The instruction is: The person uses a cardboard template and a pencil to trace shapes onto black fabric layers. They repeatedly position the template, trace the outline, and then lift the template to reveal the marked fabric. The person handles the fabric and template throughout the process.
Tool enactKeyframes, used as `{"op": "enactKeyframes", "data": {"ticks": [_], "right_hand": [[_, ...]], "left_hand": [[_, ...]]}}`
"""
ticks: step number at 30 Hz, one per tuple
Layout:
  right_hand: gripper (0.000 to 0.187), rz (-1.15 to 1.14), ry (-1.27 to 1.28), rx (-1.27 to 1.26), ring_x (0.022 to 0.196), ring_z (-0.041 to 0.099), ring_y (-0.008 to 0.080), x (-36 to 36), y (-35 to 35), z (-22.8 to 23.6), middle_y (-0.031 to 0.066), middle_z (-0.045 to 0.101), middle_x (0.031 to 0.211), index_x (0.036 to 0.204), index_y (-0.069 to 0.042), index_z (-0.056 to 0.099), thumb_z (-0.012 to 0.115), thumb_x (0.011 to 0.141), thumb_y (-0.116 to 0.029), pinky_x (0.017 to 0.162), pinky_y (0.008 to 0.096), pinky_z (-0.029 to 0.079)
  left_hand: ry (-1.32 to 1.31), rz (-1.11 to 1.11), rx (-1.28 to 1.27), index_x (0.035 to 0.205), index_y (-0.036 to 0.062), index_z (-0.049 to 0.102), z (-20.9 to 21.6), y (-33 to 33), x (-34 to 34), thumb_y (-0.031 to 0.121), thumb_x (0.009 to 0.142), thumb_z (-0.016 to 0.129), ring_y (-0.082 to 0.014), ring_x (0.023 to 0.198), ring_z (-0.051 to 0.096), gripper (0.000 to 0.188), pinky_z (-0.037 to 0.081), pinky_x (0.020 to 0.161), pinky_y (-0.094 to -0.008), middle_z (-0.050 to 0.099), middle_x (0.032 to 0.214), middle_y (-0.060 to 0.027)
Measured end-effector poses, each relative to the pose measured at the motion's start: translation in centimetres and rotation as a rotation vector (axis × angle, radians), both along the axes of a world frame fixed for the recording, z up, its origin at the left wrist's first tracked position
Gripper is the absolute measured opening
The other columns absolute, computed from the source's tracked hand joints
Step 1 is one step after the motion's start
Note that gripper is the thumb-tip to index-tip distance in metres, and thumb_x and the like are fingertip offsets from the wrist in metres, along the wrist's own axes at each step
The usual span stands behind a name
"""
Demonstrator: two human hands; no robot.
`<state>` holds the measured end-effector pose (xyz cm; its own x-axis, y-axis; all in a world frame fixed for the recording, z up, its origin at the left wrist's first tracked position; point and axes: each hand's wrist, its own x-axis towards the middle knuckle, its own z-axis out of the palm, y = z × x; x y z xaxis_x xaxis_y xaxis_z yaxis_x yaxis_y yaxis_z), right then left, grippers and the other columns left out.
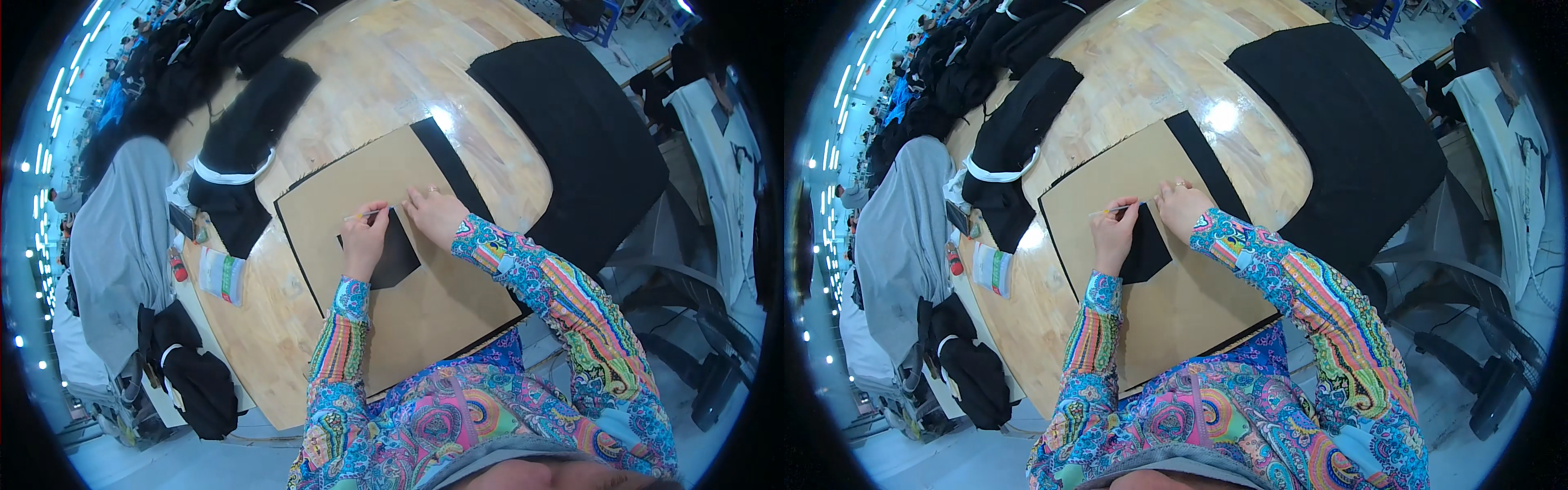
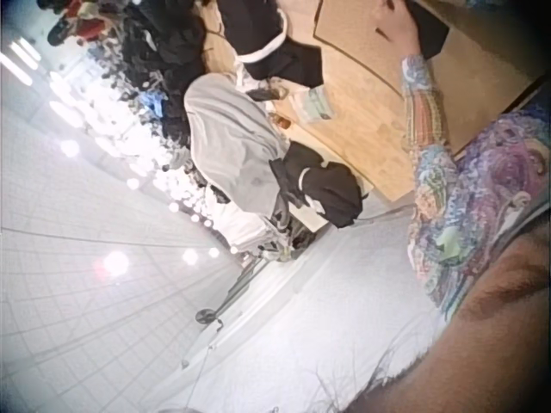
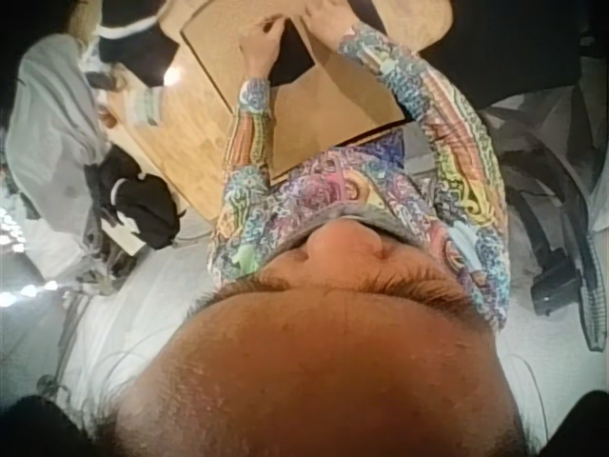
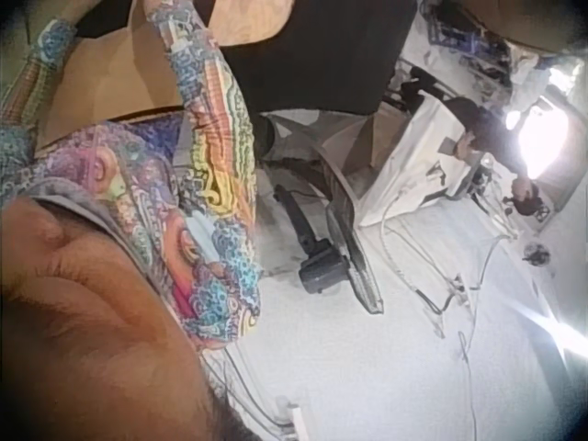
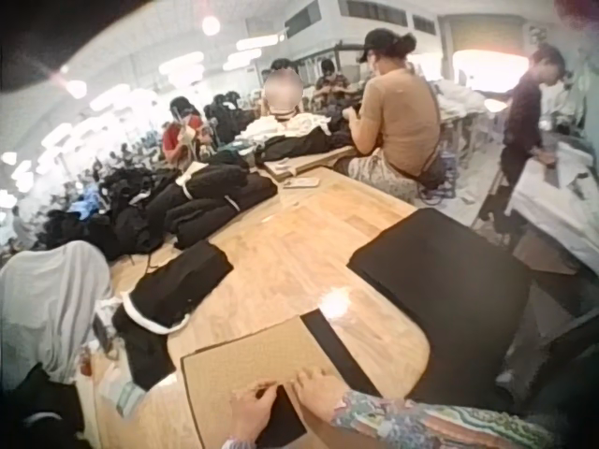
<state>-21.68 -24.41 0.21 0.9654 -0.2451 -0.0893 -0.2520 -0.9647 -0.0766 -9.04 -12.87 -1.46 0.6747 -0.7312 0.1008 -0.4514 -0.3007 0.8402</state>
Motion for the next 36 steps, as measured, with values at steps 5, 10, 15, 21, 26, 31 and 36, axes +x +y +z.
{"op": "enactKeyframes", "data": {"ticks": [5,10,15,21,26,31,36], "right_hand": [[0.035,0.003,-0.011,-0.012,0.105,0.053,0.0318,0.1,0.2,0.0,0.017,0.047,0.121,0.116,0.0,0.053,0.054,0.082,-0.01,0.073,0.031,0.054],[0.037,0.03,-0.034,-0.05,0.106,0.052,0.0311,0.0,0.0,0.0,0.0172,0.047,0.123,0.118,-0.001,0.052,0.055,0.082,-0.009,0.071,0.0306,0.055],[0.042,0.014,0.047,-0.016,0.108,0.052,0.0321,-0.1,-0.2,-0.2,0.0171,0.043,0.13,0.123,-0.002,0.05,0.055,0.081,-0.007,0.073,0.0317,0.055],[0.045,0.035,0.085,0.004,0.111,0.05,0.0339,0.4,-0.1,0.2,0.0167,0.041,0.134,0.126,-0.004,0.047,0.054,0.081,-0.007,0.076,0.0325,0.054],[0.046,0.029,0.065,-0.004,0.112,0.05,0.034,0.1,-0.2,0.4,0.016,0.041,0.134,0.127,-0.004,0.046,0.053,0.081,-0.007,0.078,0.033,0.054],[0.045,0.035,0.067,-0.001,0.112,0.05,0.034,0.0,-0.3,0.6,0.0159,0.042,0.133,0.126,-0.004,0.047,0.053,0.081,-0.007,0.078,0.0333,0.053],[0.044,0.038,0.069,0.025,0.113,0.05,0.0349,0.1,-0.2,1.0,0.0162,0.042,0.133,0.125,-0.003,0.047,0.053,0.082,-0.008,0.079,0.034,0.053]], "left_hand": [[-0.145,-0.02,-0.003,0.089,-0.0024,0.065,-0.7,0.1,0.3,0.011,0.082,0.063,-0.0081,0.064,0.059,0.016,0.047,0.059,-0.0228,0.066,0.072,-0.0066],[-0.107,0.092,-0.057,0.089,-0.0021,0.065,0.2,1.3,0.3,0.01,0.082,0.063,-0.009,0.067,0.059,0.014,0.047,0.061,-0.0234,0.065,0.075,-0.0054],[0.257,0.228,-0.131,0.092,-0.001,0.064,0.7,5.3,2.2,0.009,0.084,0.062,-0.0071,0.073,0.058,0.013,0.046,0.066,-0.0215,0.064,0.081,-0.0031],[0.258,0.299,-0.136,0.092,-0.0019,0.063,0.1,8.1,3.7,0.01,0.084,0.061,-0.0084,0.071,0.059,0.014,0.046,0.066,-0.0213,0.065,0.08,-0.0038],[0.181,0.307,-0.123,0.088,-0.0034,0.064,-0.2,7.9,3.8,0.011,0.083,0.062,-0.007,0.068,0.059,0.016,0.046,0.064,-0.0207,0.065,0.074,-0.0041],[0.13,0.318,-0.084,0.087,-0.0024,0.065,-0.7,7.8,4.1,0.013,0.082,0.063,-0.0087,0.066,0.06,0.016,0.046,0.063,-0.0216,0.066,0.074,-0.0058],[0.094,0.324,-0.079,0.086,-0.002,0.066,-0.5,7.7,3.8,0.013,0.082,0.063,-0.0095,0.064,0.06,0.016,0.046,0.061,-0.0225,0.066,0.072,-0.0059]]}}
